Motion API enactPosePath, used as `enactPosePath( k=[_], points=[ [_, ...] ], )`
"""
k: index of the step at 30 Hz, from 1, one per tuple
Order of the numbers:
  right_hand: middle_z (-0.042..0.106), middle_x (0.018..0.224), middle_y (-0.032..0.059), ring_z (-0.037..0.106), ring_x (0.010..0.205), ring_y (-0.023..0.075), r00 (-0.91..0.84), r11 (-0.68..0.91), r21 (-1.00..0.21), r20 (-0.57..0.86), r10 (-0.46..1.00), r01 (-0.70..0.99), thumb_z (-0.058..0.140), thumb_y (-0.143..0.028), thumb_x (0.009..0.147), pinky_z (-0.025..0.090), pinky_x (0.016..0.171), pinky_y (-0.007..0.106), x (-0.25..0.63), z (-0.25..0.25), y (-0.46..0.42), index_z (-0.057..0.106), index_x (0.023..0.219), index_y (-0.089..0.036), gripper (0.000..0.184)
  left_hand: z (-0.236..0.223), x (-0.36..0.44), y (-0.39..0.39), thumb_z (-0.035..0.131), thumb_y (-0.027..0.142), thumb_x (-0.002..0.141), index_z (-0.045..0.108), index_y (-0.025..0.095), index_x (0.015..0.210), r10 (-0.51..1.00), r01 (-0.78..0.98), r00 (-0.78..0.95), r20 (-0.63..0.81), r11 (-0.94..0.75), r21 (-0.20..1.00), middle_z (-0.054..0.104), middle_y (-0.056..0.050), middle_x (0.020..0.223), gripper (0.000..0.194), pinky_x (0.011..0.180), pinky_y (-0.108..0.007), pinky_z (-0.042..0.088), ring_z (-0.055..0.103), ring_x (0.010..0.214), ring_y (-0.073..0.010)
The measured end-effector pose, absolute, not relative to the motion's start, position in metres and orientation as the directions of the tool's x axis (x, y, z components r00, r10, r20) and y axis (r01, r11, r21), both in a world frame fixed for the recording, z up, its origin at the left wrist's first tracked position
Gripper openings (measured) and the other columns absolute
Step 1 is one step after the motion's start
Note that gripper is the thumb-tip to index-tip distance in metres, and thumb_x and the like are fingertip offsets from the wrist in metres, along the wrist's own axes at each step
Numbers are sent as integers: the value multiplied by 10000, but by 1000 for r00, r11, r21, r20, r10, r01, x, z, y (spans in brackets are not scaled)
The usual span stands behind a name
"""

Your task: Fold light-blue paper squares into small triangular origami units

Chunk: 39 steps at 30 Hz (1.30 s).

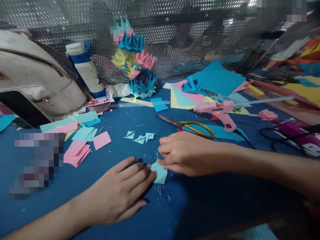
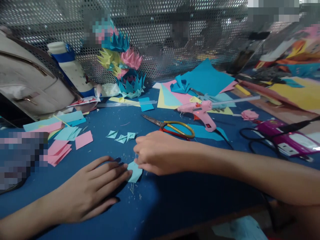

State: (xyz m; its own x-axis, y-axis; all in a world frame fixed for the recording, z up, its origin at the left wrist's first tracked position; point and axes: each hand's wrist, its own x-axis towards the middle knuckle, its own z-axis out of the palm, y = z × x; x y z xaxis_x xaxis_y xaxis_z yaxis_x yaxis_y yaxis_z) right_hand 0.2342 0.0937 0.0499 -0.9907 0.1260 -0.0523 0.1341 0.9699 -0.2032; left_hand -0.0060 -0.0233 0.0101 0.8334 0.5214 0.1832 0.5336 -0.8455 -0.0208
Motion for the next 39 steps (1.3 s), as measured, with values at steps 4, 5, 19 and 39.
enactPosePath(
  k=[4, 5, 19, 39],
  points=[
    [688, 881, 15, 598, 857, 145, -996, 913, -401, -82, 37, 67, 631, -256, 943, 380, 690, 258, 236, 48, 111, 730, 1079, -221, 172, 8, -1, -24, 407, 482, 1031, 366, 87, 1490, 600, 600, 791, 118, -799, 43, 599, -131, 1256, 607, 1101, -525, 347, 554, 1151, -292],
    [698, 908, 22, 612, 879, 146, -997, 894, -445, -80, 20, 54, 627, -277, 949, 397, 712, 252, 236, 47, 116, 710, 1137, -211, 216, 8, 0, -25, 422, 506, 1021, 356, 86, 1494, 609, 609, 785, 114, -792, 43, 597, -133, 1245, 635, 1103, -538, 345, 550, 1151, -295],
    [682, 960, 32, 617, 872, 120, -996, 762, -643, -77, 37, 78, 618, -289, 956, 418, 745, 220, 231, 38, 123, 728, 934, -177, 158, 6, 16, -32, 448, 652, 960, 383, 150, 1491, 640, 628, 759, 123, -768, 123, 559, -153, 1323, 733, 1113, -580, 351, 491, 1281, -327],
    [629, 892, -3, 588, 854, 112, -995, 714, -694, -89, 42, 92, 679, -244, 910, 393, 726, 205, 228, 30, 128, 695, 900, -183, 64, 8, 18, -28, 440, 630, 978, 380, 238, 1506, 656, 648, 745, 124, -755, 100, 583, -86, 1311, 660, 1121, -534, 329, 506, 1249, -293]
  ],
)
